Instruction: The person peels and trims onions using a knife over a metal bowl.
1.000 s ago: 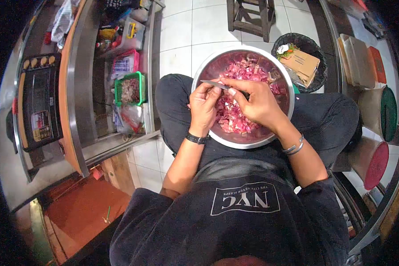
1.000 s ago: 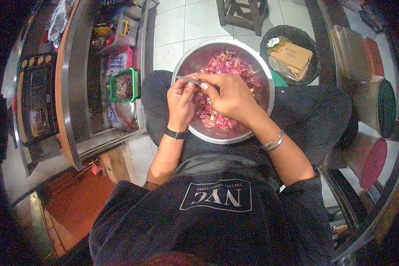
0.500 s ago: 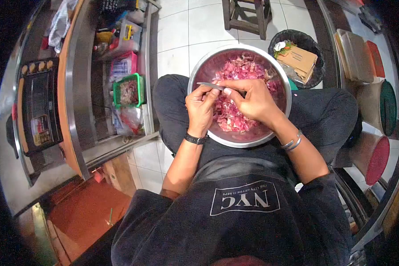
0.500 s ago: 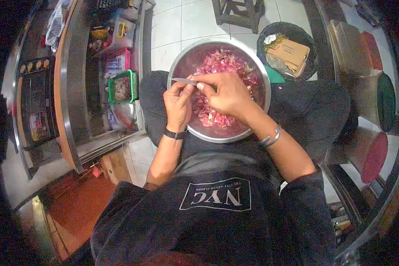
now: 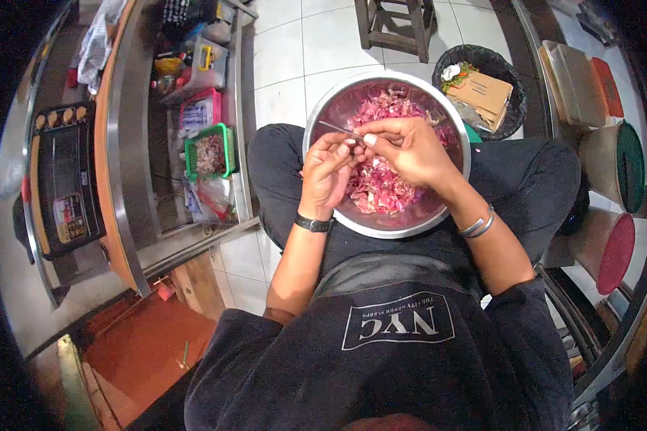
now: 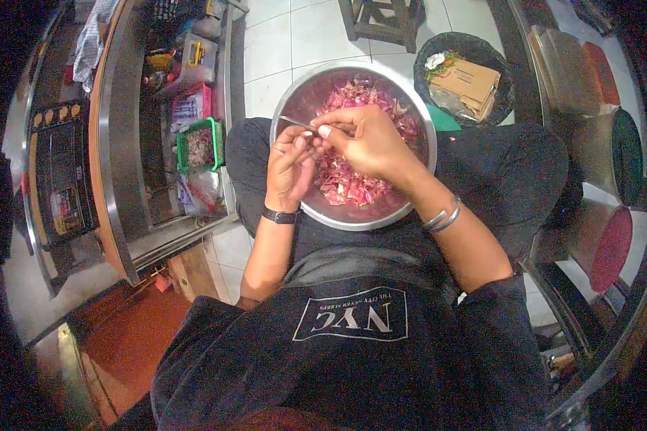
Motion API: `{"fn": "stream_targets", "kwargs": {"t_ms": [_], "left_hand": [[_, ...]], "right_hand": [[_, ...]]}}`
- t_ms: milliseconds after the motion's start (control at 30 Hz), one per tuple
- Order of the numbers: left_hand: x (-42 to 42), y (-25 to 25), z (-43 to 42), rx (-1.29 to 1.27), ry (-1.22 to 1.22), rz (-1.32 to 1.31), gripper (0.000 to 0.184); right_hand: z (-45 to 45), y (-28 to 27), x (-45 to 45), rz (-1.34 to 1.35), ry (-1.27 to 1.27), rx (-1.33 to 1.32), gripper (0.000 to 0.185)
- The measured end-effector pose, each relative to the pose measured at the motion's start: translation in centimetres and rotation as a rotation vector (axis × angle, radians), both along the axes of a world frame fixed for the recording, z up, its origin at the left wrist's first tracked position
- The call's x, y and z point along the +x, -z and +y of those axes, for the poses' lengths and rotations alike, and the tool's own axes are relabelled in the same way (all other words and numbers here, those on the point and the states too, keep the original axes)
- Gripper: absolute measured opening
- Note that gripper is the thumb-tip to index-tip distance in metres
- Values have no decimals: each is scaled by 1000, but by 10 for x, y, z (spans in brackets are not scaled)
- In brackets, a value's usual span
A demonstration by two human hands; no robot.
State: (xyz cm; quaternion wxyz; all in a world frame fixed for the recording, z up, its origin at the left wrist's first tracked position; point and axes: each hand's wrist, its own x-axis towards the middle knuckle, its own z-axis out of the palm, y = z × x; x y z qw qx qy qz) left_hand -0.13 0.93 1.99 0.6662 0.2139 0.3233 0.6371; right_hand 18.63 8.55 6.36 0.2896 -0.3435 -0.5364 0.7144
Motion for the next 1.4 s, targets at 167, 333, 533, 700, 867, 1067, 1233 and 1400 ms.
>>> {"fn": "stream_targets", "kwargs": {"t_ms": [167,333,533,700,867,1067,1233,1400], "left_hand": [[-4,2,-3,-8,54,-80,24],[-6,6,-2,9,-26,-96,28],[-2,-1,1,-41,-35,-118,33],[-4,4,1,-44,-20,-77,31],[-4,10,0,-23,-58,-21,29],[0,4,1,28,-85,41,21],[2,-8,2,-83,-66,-44,16],[-5,3,1,-62,-52,-68,14]], "right_hand": [[9,-8,8,-173,32,129,24],[6,-22,9,-240,6,92,27],[3,-4,6,-110,13,143,32],[1,-9,5,-103,-39,79,33],[-3,0,0,68,-156,-66,32],[3,-1,5,-79,-125,70,28],[7,-15,11,-195,-51,48,26],[6,-20,10,-171,-52,27,23]]}}
